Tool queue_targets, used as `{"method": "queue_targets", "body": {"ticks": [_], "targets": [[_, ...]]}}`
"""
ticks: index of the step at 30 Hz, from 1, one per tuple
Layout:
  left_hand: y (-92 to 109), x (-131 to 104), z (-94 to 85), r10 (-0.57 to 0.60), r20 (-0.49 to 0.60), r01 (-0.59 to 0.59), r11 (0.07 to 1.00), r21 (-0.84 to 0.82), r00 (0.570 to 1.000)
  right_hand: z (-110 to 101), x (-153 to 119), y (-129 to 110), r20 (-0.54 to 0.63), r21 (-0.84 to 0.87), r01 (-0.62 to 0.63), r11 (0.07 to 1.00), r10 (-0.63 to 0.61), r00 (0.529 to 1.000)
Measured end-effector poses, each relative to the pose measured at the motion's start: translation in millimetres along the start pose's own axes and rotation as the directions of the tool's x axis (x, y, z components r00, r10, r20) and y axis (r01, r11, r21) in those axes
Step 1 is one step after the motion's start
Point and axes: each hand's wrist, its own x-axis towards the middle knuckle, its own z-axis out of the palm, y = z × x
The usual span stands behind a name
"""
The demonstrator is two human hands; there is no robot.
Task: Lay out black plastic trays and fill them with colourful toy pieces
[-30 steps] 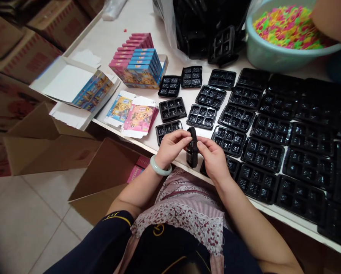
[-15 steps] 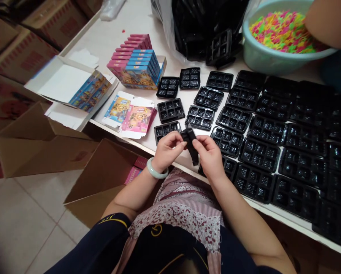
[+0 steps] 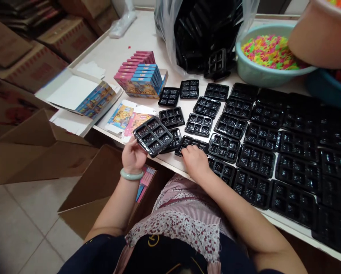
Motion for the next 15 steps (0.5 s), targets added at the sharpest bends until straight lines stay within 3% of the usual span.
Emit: {"method": "queue_targets", "body": {"ticks": [3, 6, 7, 9, 11, 12, 15], "targets": [[-5.6, -2.9, -2.4, 0.031, 0.015, -0.031, 0.999, 0.041, 0.999, 6.7, 7.7, 4.5, 0.004, 0.016, 0.004, 1.000, -0.004, 1.000], [-14.1, -12.8, -2.2, -0.008, 0.042, 0.005, 0.997, 0.082, 0.999, 3.3, 2.1, 12.2, -0.087, 0.344, 0.004, 0.939, 0.027, 0.996], [-18.6, -17.5, -0.9, -0.035, 0.061, 0.029, 0.996, 0.088, 0.998, 2.1, -1.4, 13.4, -0.098, 0.519, -0.020, 0.854, 0.083, 0.992], [-29.4, -27.2, 2.8, -0.071, 0.123, 0.057, 0.991, 0.119, 0.990, 2.1, -7.4, 13.4, -0.012, 0.826, -0.119, 0.552, 0.229, 0.973], [-39.1, -34.8, 6.6, -0.046, 0.208, 0.004, 0.980, 0.197, 0.977, 4.7, -9.7, 11.7, 0.143, 0.947, -0.229, 0.226, 0.341, 0.929], [-41.8, -37.1, 8.0, -0.013, 0.261, -0.056, 0.966, 0.253, 0.965, 6.3, -9.3, 10.9, 0.200, 0.960, -0.258, 0.113, 0.371, 0.907], [-37.3, -36.7, 9.3, 0.060, 0.484, -0.289, 0.863, 0.415, 0.873, 7.0, -5.0, 12.4, 0.247, 0.965, -0.260, -0.029, 0.426, 0.870]]}}
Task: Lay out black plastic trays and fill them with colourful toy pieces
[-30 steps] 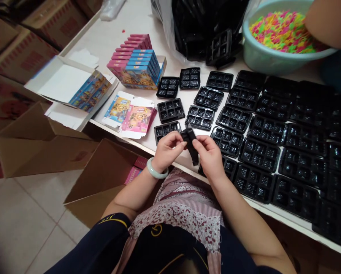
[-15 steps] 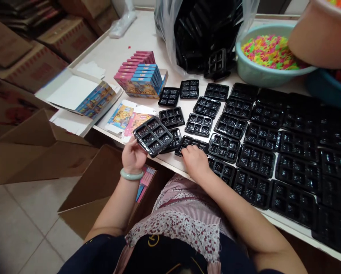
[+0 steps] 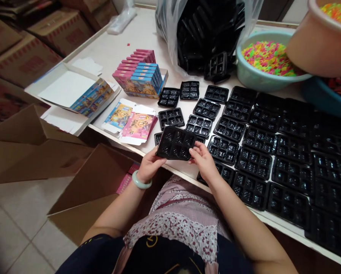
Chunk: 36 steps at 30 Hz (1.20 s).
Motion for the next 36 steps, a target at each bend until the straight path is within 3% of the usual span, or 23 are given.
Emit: {"method": "queue_targets", "body": {"ticks": [3, 5, 8, 10, 14, 18, 23, 25, 28, 31, 33, 35, 36], "targets": [[11.5, 8.4, -14.2, 0.106, 0.201, -0.148, 0.967, 0.208, 0.974, -9.7, 1.6, -10.3, -0.077, -0.006, 0.013, 1.000, -0.013, 0.997], [15.9, 15.5, -23.3, 0.120, 0.243, -0.214, 0.888, 0.408, 0.962, -21.7, -1.8, -19.6, -0.107, -0.054, 0.022, 0.998, -0.027, 0.994], [11.0, 24.2, -26.1, 0.023, 0.264, -0.218, 0.633, 0.743, 0.964, -38.0, -11.7, -27.3, 0.055, -0.189, -0.048, 0.981, 0.060, 0.997], [2.9, 28.0, -20.1, -0.075, 0.279, -0.213, 0.470, 0.857, 0.957, -42.3, -18.8, -24.8, 0.159, -0.297, -0.097, 0.950, 0.149, 0.976], [-8.5, 34.2, -5.2, -0.136, 0.257, -0.203, 0.322, 0.925, 0.957, -37.7, -29.1, -10.6, 0.117, -0.410, -0.110, 0.906, 0.171, 0.978], [-8.3, 38.8, -5.1, -0.102, 0.200, -0.154, 0.343, 0.926, 0.974, -34.0, -34.2, -4.5, 0.119, -0.449, -0.096, 0.888, 0.166, 0.979], [-0.8, 39.7, -17.1, 0.001, 0.126, -0.100, 0.620, 0.778, 0.992, -33.5, -34.2, 2.0, 0.120, -0.502, -0.081, 0.861, 0.162, 0.980], [3.3, 38.7, -20.0, 0.055, 0.090, -0.103, 0.679, 0.727, 0.994, -32.0, -33.6, 5.4, 0.100, -0.534, -0.071, 0.843, 0.147, 0.984], [9.6, 35.9, -21.2, 0.107, 0.052, -0.106, 0.601, 0.792, 0.993, -29.5, -35.4, 5.0, 0.090, -0.674, -0.013, 0.739, 0.099, 0.991], [14.9, 32.8, -19.9, 0.073, 0.061, -0.087, 0.452, 0.888, 0.996, -27.8, -38.0, -3.4, 0.109, -0.863, 0.070, 0.501, 0.049, 0.993], [17.3, 32.2, -17.9, 0.038, 0.060, -0.070, 0.401, 0.914, 0.997, -25.1, -35.0, -10.3, 0.150, -0.911, 0.152, 0.383, -0.033, 0.988], [18.5, 33.7, -14.4, 0.015, 0.062, -0.062, 0.396, 0.916, 0.998, -19.6, -25.0, -15.0, 0.256, -0.898, 0.307, 0.314, -0.196, 0.947], [18.9, 35.2, -12.1, 0.007, 0.067, -0.064, 0.402, 0.913, 0.998, -15.7, -17.5, -16.1, 0.326, -0.875, 0.399, 0.274, -0.277, 0.904]]}}
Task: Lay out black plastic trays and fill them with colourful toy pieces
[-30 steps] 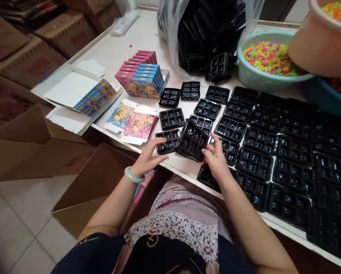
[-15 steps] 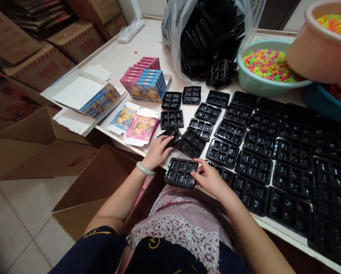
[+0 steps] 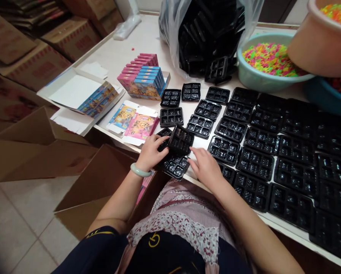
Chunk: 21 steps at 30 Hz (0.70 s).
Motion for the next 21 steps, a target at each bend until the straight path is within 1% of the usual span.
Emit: {"method": "queue_targets", "body": {"ticks": [1, 2, 3, 4, 6, 10, 12, 14, 15, 16, 17, 19, 21], "targets": [[2.3, 2.0, 0.8, 0.003, 0.009, -0.003, 1.000, -0.002, 1.000, 2.7, 9.1, -0.4, -0.038, -0.022, 0.094, 0.995, -0.095, 0.995], [4.5, 4.0, 1.5, 0.005, 0.018, -0.005, 1.000, 0.004, 1.000, 6.1, 18.2, -0.5, -0.050, -0.050, 0.165, 0.985, -0.168, 0.985], [6.6, 6.0, 2.1, 0.004, 0.028, -0.004, 1.000, 0.019, 1.000, 9.7, 26.7, -0.2, -0.044, -0.081, 0.206, 0.975, -0.210, 0.977], [8.2, 7.8, 2.4, -0.002, 0.037, 0.000, 0.999, 0.035, 0.999, 13.2, 33.8, 0.4, -0.034, -0.114, 0.218, 0.969, -0.223, 0.974], [9.4, 10.0, 1.8, -0.010, 0.052, 0.008, 0.999, 0.040, 0.999, 18.0, 42.2, 3.1, -0.038, -0.176, 0.204, 0.963, -0.214, 0.976], [3.7, 8.6, -6.3, 0.007, 0.056, -0.005, 1.000, -0.030, 0.998, 16.9, 39.5, 12.2, -0.055, -0.271, 0.197, 0.942, -0.220, 0.974], [-1.2, 5.6, -13.2, -0.002, 0.007, 0.002, 0.997, -0.083, 1.000, 13.8, 35.8, 17.2, -0.025, -0.314, 0.208, 0.926, -0.228, 0.973], [-6.4, 1.1, -18.8, -0.032, -0.097, 0.010, 0.975, -0.220, 0.995, 11.1, 34.5, 21.4, 0.019, -0.340, 0.220, 0.914, -0.227, 0.974], [-9.2, -2.0, -19.7, -0.063, -0.158, 0.008, 0.945, -0.327, 0.985, 10.0, 34.8, 23.0, 0.041, -0.346, 0.220, 0.912, -0.220, 0.975], [-12.0, -5.7, -18.9, -0.107, -0.214, 0.000, 0.895, -0.446, 0.971, 9.1, 35.5, 24.0, 0.060, -0.350, 0.214, 0.912, -0.207, 0.977], [-14.8, -10.0, -15.9, -0.162, -0.260, -0.013, 0.826, -0.564, 0.952, 8.3, 36.2, 24.2, 0.072, -0.348, 0.205, 0.915, -0.191, 0.979], [-20.4, -19.9, -4.2, -0.287, -0.311, -0.047, 0.662, -0.748, 0.906, 7.7, 36.2, 21.4, 0.086, -0.318, 0.202, 0.926, -0.184, 0.979], [-24.7, -30.2, 12.3, -0.398, -0.332, -0.074, 0.540, -0.838, 0.856, 9.1, 32.9, 14.0, 0.100, -0.265, 0.224, 0.938, -0.204, 0.974]]}}
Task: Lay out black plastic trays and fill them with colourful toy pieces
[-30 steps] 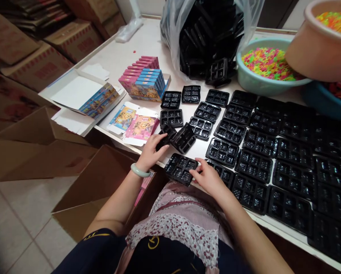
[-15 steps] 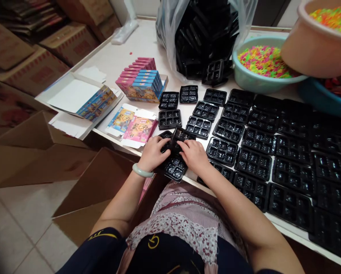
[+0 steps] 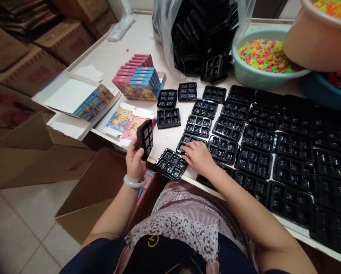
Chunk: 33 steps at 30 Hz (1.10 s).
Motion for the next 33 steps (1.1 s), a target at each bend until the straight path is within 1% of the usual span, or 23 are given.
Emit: {"method": "queue_targets", "body": {"ticks": [3, 6, 8, 11, 14, 17, 19, 21, 24, 27, 30, 33], "targets": [[-19.7, -17.4, 4.2, -0.081, -0.116, 0.071, 0.993, -0.093, 0.990, 2.6, -4.9, -18.9, 0.064, 0.065, 0.004, 0.998, -0.008, 0.998], [-29.0, -27.0, 16.2, -0.164, -0.148, 0.141, 0.978, -0.153, 0.975, 8.3, -6.6, -32.3, 0.160, 0.064, -0.074, 0.995, 0.063, 0.985], [-30.8, -27.4, 26.9, -0.194, -0.137, 0.168, 0.969, -0.182, 0.971, 11.2, -4.0, -32.1, 0.208, 0.036, -0.144, 0.989, 0.134, 0.969], [-31.8, -20.7, 42.9, -0.200, -0.092, 0.173, 0.955, -0.241, 0.975, 11.6, 2.9, -21.2, 0.233, 0.011, -0.213, 0.977, 0.205, 0.951], [-33.7, -11.5, 56.2, -0.190, -0.039, 0.173, 0.947, -0.270, 0.981, 8.6, 8.2, -10.0, 0.234, 0.017, -0.232, 0.973, 0.222, 0.946], [-36.2, -7.1, 65.0, -0.203, 0.016, 0.199, 0.941, -0.274, 0.979, 5.0, 8.9, -5.7, 0.261, 0.065, -0.248, 0.966, 0.224, 0.939], [-37.0, -7.0, 67.3, -0.219, 0.045, 0.223, 0.937, -0.268, 0.975, 2.9, 7.0, -5.7, 0.280, 0.098, -0.248, 0.964, 0.213, 0.936], [-36.2, -7.0, 65.7, -0.225, 0.043, 0.228, 0.940, -0.254, 0.973, 1.1, 3.9, -5.8, 0.281, 0.119, -0.224, 0.967, 0.184, 0.942], [-31.9, -4.8, 56.8, -0.187, -0.012, 0.179, 0.956, -0.233, 0.982, 0.0, -1.2, -3.3, 0.252, 0.127, -0.189, 0.974, 0.153, 0.956], [-26.1, -3.8, 46.5, -0.176, -0.034, 0.168, 0.970, -0.177, 0.984, 1.5, -5.4, 3.0, 0.204, 0.108, -0.203, 0.973, 0.178, 0.963], [-21.5, -9.5, 44.5, -0.262, -0.004, 0.257, 0.949, -0.180, 0.965, 4.5, -8.0, 9.9, 0.174, 0.095, -0.206, 0.974, 0.187, 0.967], [-19.0, -19.5, 52.1, -0.353, 0.045, 0.354, 0.905, -0.236, 0.934, 6.1, -9.5, 13.4, 0.172, 0.101, -0.197, 0.975, 0.178, 0.969]]}}
